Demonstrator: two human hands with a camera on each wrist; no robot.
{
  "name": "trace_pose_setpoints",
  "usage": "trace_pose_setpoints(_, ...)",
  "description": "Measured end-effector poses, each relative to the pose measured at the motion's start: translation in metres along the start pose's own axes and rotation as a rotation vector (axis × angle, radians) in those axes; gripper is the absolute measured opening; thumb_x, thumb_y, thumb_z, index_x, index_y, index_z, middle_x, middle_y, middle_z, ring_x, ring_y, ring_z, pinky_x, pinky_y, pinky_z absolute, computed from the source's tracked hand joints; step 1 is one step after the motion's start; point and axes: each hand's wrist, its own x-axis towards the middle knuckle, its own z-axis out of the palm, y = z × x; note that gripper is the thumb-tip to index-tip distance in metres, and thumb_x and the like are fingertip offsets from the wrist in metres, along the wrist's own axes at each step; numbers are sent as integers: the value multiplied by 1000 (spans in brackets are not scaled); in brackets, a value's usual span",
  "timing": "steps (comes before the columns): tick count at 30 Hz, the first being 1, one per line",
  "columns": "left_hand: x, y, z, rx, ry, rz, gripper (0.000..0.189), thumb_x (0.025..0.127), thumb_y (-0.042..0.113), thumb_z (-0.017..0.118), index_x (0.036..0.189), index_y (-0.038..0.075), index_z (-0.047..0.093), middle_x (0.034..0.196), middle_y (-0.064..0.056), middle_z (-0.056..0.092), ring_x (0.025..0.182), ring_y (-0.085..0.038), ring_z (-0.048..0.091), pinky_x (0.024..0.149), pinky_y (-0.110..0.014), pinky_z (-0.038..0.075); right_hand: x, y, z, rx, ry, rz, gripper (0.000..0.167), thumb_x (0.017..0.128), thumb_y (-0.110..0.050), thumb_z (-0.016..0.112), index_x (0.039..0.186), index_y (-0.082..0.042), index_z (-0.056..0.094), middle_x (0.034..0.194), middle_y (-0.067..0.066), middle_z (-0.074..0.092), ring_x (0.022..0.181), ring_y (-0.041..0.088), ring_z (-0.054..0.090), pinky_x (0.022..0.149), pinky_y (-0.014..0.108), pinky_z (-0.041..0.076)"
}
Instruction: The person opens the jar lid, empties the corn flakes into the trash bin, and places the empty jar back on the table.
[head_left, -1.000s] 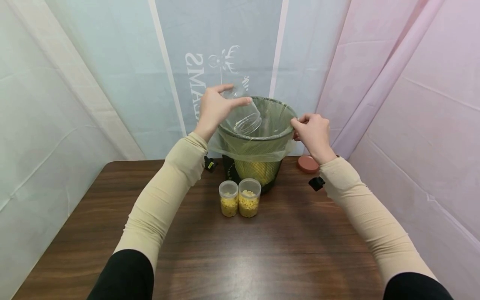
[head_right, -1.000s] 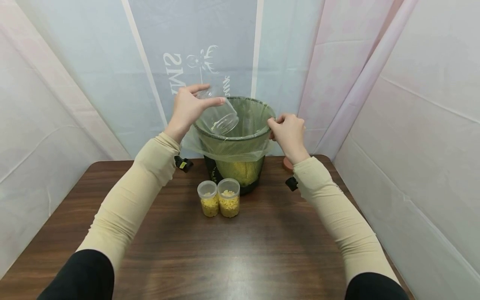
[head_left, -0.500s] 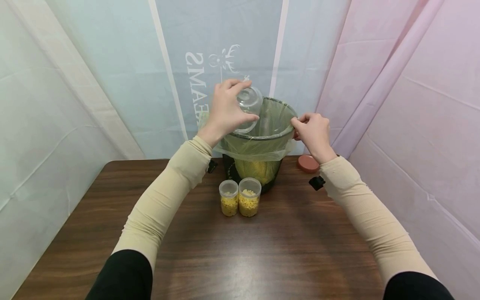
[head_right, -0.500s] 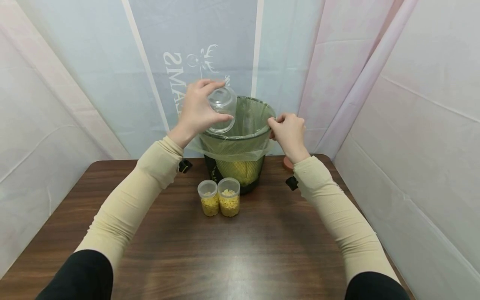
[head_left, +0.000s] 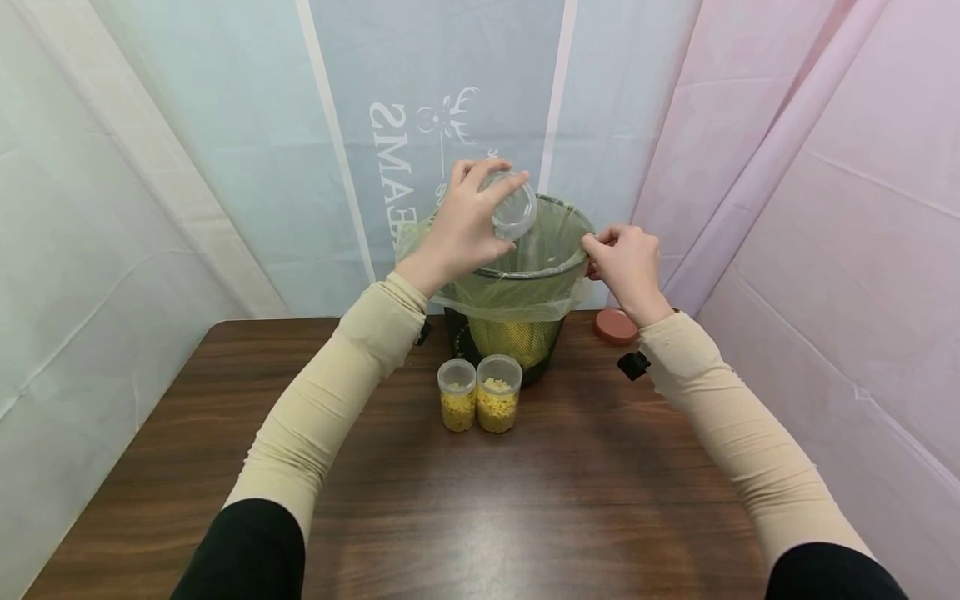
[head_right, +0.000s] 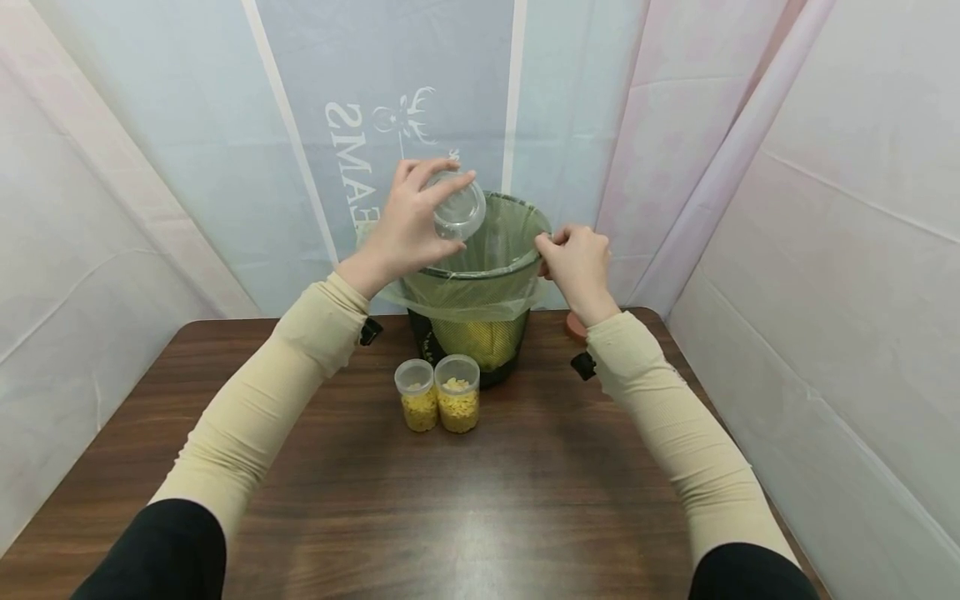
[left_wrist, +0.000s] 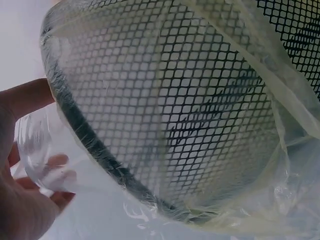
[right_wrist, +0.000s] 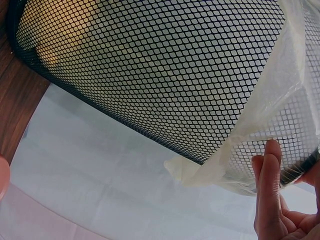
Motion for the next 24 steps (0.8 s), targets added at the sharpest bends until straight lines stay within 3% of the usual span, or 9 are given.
trace_pose_setpoints(7, 4, -1, -5, -34, 1, -298, 87, 62, 43, 86, 137, 16, 51, 136, -10, 48, 122, -27, 38, 101, -34, 36, 0, 0, 0, 2, -9, 11, 32, 88, -35, 53, 83, -8, 69, 71, 8, 71, 48, 7, 64, 53, 22, 54)
trace_pose_setpoints(11, 6, -6, -5, -118, 45, -470, 85, 61, 51, 84, 133, 17, 56, 131, -7, 55, 116, -20, 45, 99, -29, 38, -1, 0, 0, 4, -17, 8, 32, 88, -36, 52, 83, -9, 68, 71, 9, 72, 50, 8, 65, 54, 23, 54)
trace_pose_setpoints(12, 7, -8, -6, -156, 55, -505, 84, 61, 51, 84, 132, 17, 56, 130, -6, 57, 111, -16, 47, 96, -27, 39, -1, 0, 0, 8, -17, 6, 32, 88, -36, 53, 83, -9, 68, 71, 9, 71, 50, 8, 65, 54, 23, 54)
trace_pose_setpoints(14, 7, -11, -6, -238, 72, -562, 82, 61, 52, 84, 130, 17, 58, 128, -3, 60, 85, -10, 52, 79, -23, 45, -1, 0, 0, 11, -13, 4, 32, 88, -36, 52, 83, -9, 68, 71, 9, 71, 49, 8, 64, 55, 23, 54)
trace_pose_setpoints(17, 6, -17, -6, -367, 75, -658, 79, 61, 52, 84, 128, 18, 60, 124, 0, 64, 57, -7, 39, 58, -22, 41, -2, 0, 0, 10, -8, 0, 31, 88, -35, 53, 83, -8, 69, 72, 10, 71, 49, 6, 63, 55, 23, 53)
trace_pose_setpoints(19, 4, -21, -7, -445, 68, -736, 77, 61, 55, 83, 126, 18, 62, 125, 1, 63, 58, -5, 44, 59, -23, 44, -2, 0, 0, 12, -10, -2, 32, 88, -35, 53, 84, -8, 69, 73, 10, 72, 49, 6, 63, 56, 24, 54)
trace_pose_setpoints(21, 3, -25, -7, -523, 59, -807, 73, 62, 57, 81, 121, 16, 65, 128, 1, 61, 79, -7, 54, 75, -25, 47, -2, 0, 0, 12, -14, -3, 33, 89, -35, 53, 85, -7, 70, 74, 11, 72, 49, 5, 63, 57, 24, 54)
trace_pose_setpoints(24, 2, -27, -9, -597, 57, -874, 74, 61, 60, 80, 118, 15, 67, 134, 1, 56, 114, -9, 50, 97, -30, 43, -3, 0, -1, 14, -15, 0, 32, 88, -35, 53, 85, -7, 70, 75, 11, 72, 49, 5, 63, 57, 24, 54)
